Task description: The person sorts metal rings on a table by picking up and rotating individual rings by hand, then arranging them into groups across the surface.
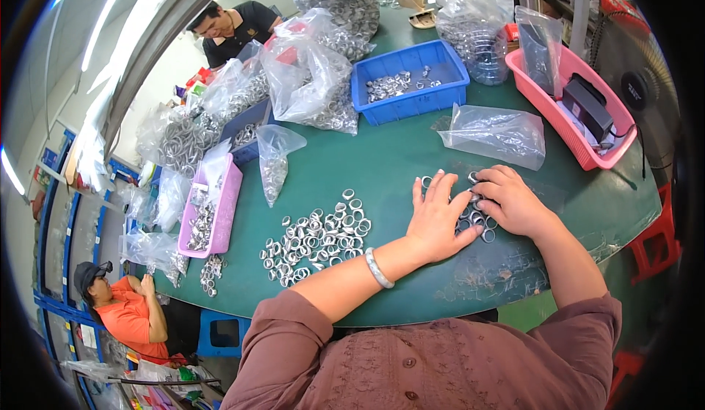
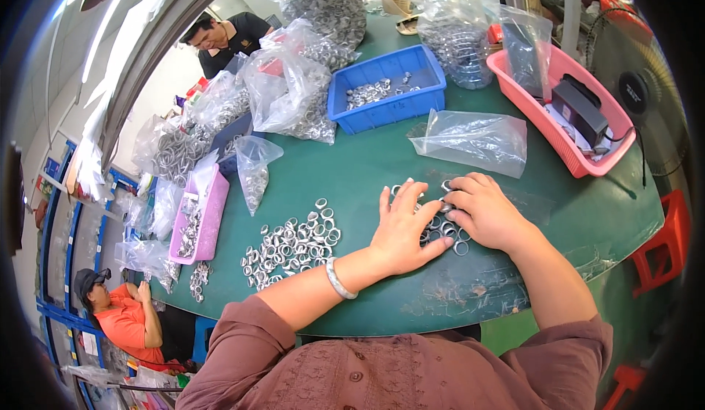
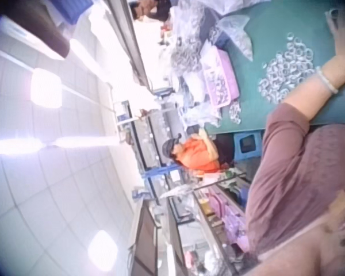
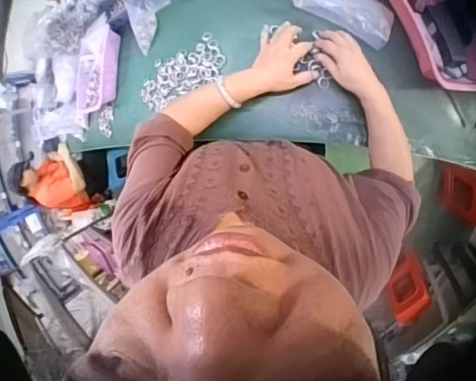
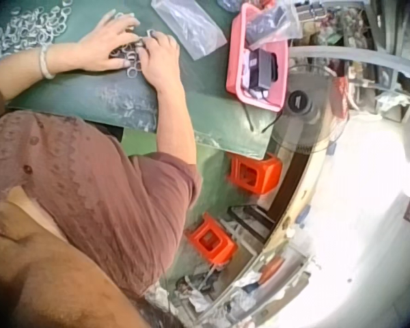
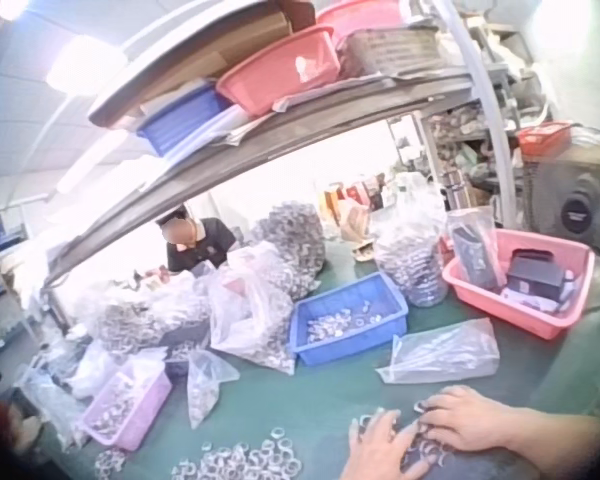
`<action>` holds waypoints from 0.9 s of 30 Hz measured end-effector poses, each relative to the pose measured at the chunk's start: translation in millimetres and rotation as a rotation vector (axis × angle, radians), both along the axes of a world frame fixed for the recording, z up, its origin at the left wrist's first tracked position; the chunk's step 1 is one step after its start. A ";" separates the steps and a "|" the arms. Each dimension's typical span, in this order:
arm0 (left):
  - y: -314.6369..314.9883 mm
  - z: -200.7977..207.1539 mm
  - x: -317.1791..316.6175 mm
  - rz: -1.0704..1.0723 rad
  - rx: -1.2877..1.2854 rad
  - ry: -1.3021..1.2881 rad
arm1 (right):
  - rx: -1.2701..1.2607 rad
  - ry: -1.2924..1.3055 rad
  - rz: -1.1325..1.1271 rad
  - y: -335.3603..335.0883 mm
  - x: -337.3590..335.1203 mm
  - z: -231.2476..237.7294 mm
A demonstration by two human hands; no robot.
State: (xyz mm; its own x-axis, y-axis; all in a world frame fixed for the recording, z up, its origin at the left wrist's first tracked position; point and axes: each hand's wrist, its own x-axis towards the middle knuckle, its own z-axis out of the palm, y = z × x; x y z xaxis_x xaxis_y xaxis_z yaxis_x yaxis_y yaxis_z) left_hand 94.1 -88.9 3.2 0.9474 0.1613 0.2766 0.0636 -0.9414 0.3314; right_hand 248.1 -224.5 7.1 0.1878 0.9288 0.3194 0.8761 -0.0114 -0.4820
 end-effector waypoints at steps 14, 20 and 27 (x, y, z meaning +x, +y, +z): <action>4.8 -4.5 -3.8 -0.066 -0.031 0.007 | 0.123 0.074 -0.031 7.3 1.1 -4.0; 6.4 -4.6 -4.0 -0.072 -0.019 0.038 | 0.130 0.065 0.012 6.1 2.0 -2.6; 7.6 -6.3 -5.0 -0.081 -0.019 0.029 | 0.135 0.052 0.017 8.2 1.6 -2.2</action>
State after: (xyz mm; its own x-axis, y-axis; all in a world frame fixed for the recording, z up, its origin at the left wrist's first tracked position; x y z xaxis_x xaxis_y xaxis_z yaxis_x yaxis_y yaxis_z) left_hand 89.1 -81.3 -3.1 0.9652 0.0887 0.2461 -0.0026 -0.9375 0.3480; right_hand 249.7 -216.3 4.9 0.1916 0.8815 0.4316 0.8493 0.0715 -0.5231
